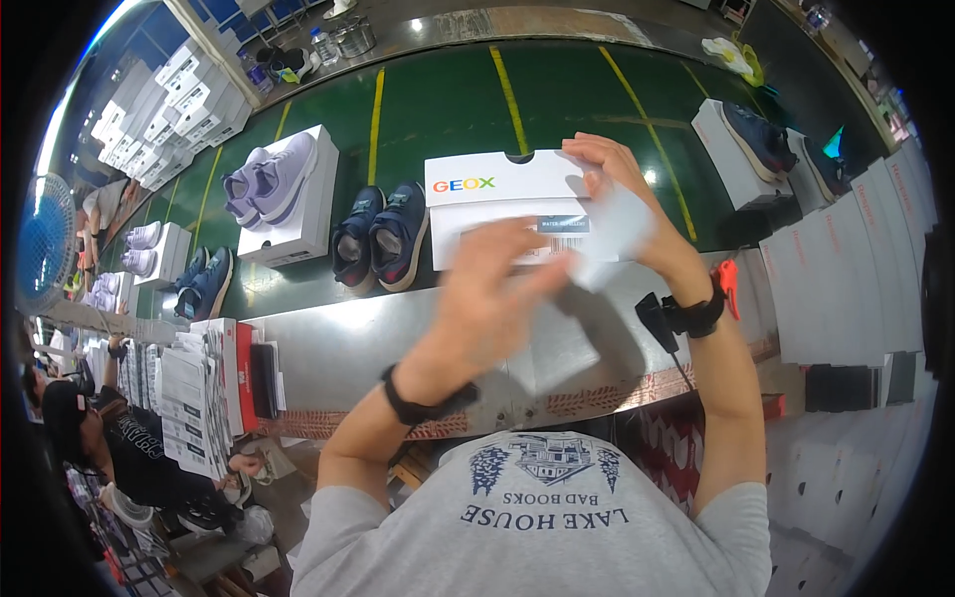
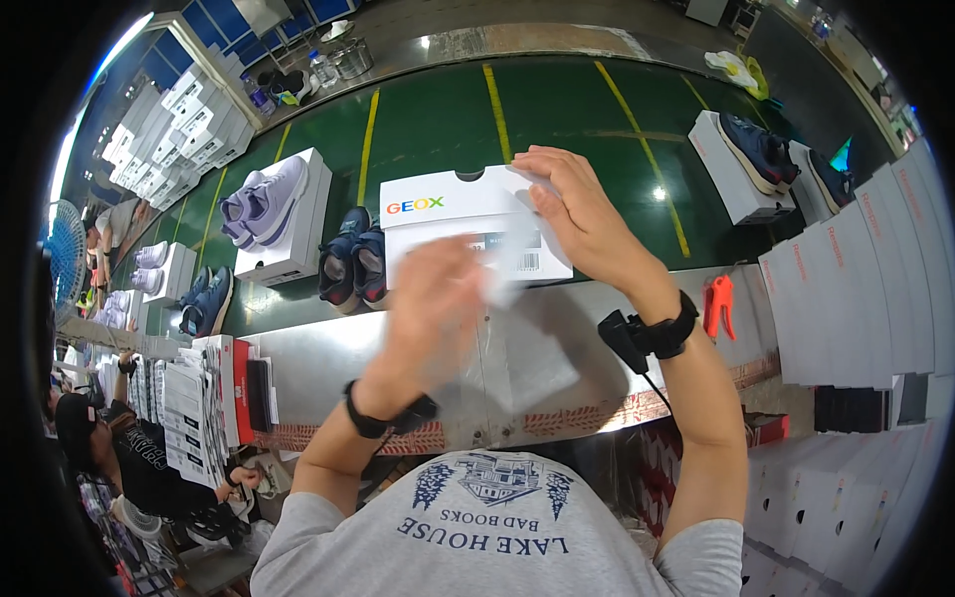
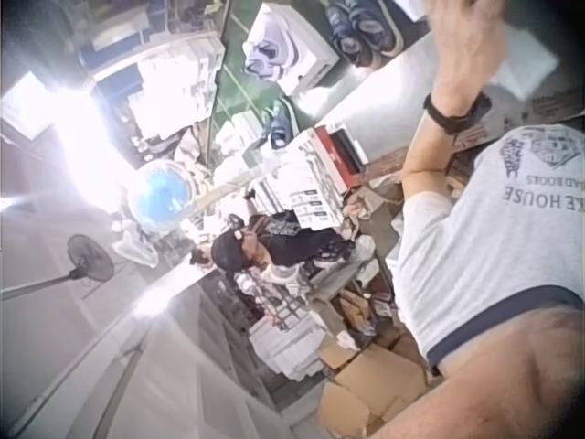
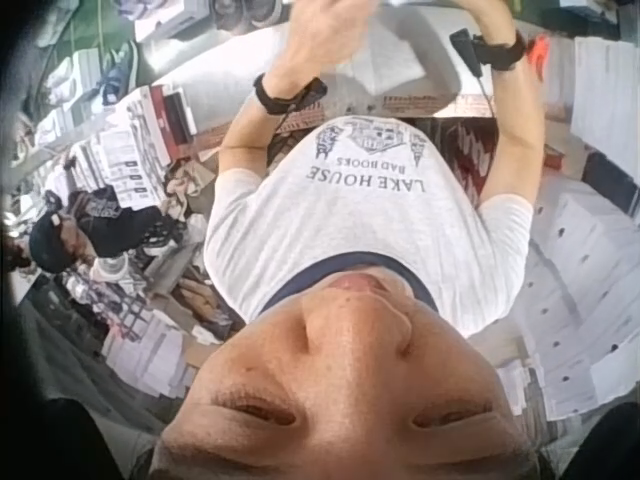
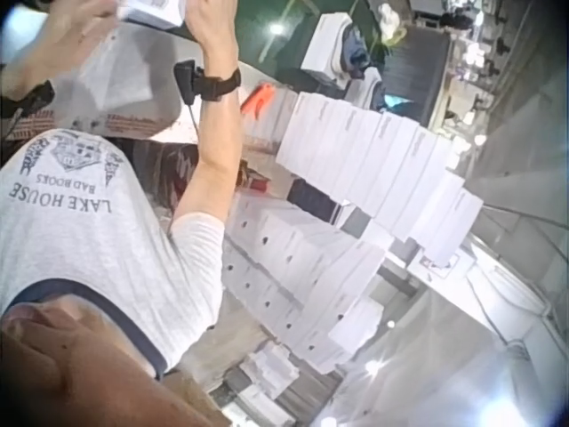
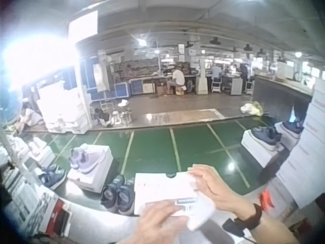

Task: Checking shoes, scanning or marking them, and applying labels to shoe boxes on a factory line.

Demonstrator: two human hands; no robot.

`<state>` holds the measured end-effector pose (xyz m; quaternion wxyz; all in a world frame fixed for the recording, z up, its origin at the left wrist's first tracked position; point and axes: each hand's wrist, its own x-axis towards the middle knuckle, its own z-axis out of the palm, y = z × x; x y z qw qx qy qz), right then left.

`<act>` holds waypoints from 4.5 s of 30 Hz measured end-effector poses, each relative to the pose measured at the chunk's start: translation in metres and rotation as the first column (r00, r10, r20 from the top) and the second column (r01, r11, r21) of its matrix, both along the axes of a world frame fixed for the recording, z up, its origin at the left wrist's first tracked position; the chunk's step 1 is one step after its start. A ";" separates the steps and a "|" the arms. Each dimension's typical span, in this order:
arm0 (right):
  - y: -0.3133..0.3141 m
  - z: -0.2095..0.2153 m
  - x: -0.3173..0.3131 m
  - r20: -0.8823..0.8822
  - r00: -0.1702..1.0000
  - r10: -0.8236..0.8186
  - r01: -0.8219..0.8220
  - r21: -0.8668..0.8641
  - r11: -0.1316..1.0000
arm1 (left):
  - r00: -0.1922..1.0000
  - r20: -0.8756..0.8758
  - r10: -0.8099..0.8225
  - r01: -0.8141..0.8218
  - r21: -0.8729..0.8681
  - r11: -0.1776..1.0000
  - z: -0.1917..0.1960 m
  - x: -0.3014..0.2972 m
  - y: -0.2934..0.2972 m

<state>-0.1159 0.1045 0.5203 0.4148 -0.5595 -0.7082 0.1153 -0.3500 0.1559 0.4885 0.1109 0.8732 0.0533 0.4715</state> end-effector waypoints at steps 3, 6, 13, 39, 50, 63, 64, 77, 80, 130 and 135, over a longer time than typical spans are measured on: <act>0.006 -0.014 -0.001 0.021 0.997 -0.068 0.064 0.173 0.983 | 0.982 -0.187 -0.005 0.000 -0.024 1.000 0.001 0.038 -0.035; 0.012 -0.015 -0.004 0.095 0.993 -0.066 0.040 0.248 0.968 | 0.962 -0.208 0.177 -0.146 0.156 0.977 -0.020 0.041 -0.026; 0.008 0.000 -0.003 0.138 0.984 -0.110 0.086 0.170 0.982 | 0.824 -0.377 0.424 -0.429 0.074 0.900 -0.016 -0.040 0.011; -0.024 0.011 -0.009 -0.355 0.922 -0.156 0.126 -0.105 0.986 | 0.991 0.042 0.125 -0.081 -0.557 0.826 0.029 0.022 0.033; -0.033 0.003 0.008 -0.415 0.903 -0.110 0.019 -0.217 0.976 | 0.969 -0.102 0.225 -0.247 -0.377 0.893 0.027 0.032 0.016; -0.039 0.000 0.014 -0.356 0.928 -0.113 0.051 -0.179 0.982 | 0.974 -0.099 0.204 -0.225 -0.330 0.917 0.022 0.041 0.013; -0.039 -0.001 0.014 -0.338 0.934 -0.117 0.070 -0.149 0.986 | 0.975 -0.098 0.200 -0.222 -0.334 0.916 0.022 0.041 0.013; -0.036 -0.019 0.009 -0.665 0.688 -0.289 0.273 -0.131 0.953 | 0.983 -0.134 0.125 -0.164 -0.337 0.927 0.023 0.045 0.013; -0.047 -0.015 -0.015 0.290 0.784 -0.549 0.400 0.441 0.804 | 0.990 -0.121 0.067 -0.111 -0.403 0.909 0.023 0.044 0.019; -0.202 -0.253 0.189 0.570 0.110 -0.814 0.992 -0.120 0.050 | 0.936 0.348 0.059 0.353 -0.920 -0.170 -0.056 0.009 0.121; -0.198 -0.215 0.170 -0.033 0.411 -0.911 0.899 -0.150 0.411 | 0.875 0.481 0.050 0.469 -0.820 -0.327 -0.063 0.043 0.100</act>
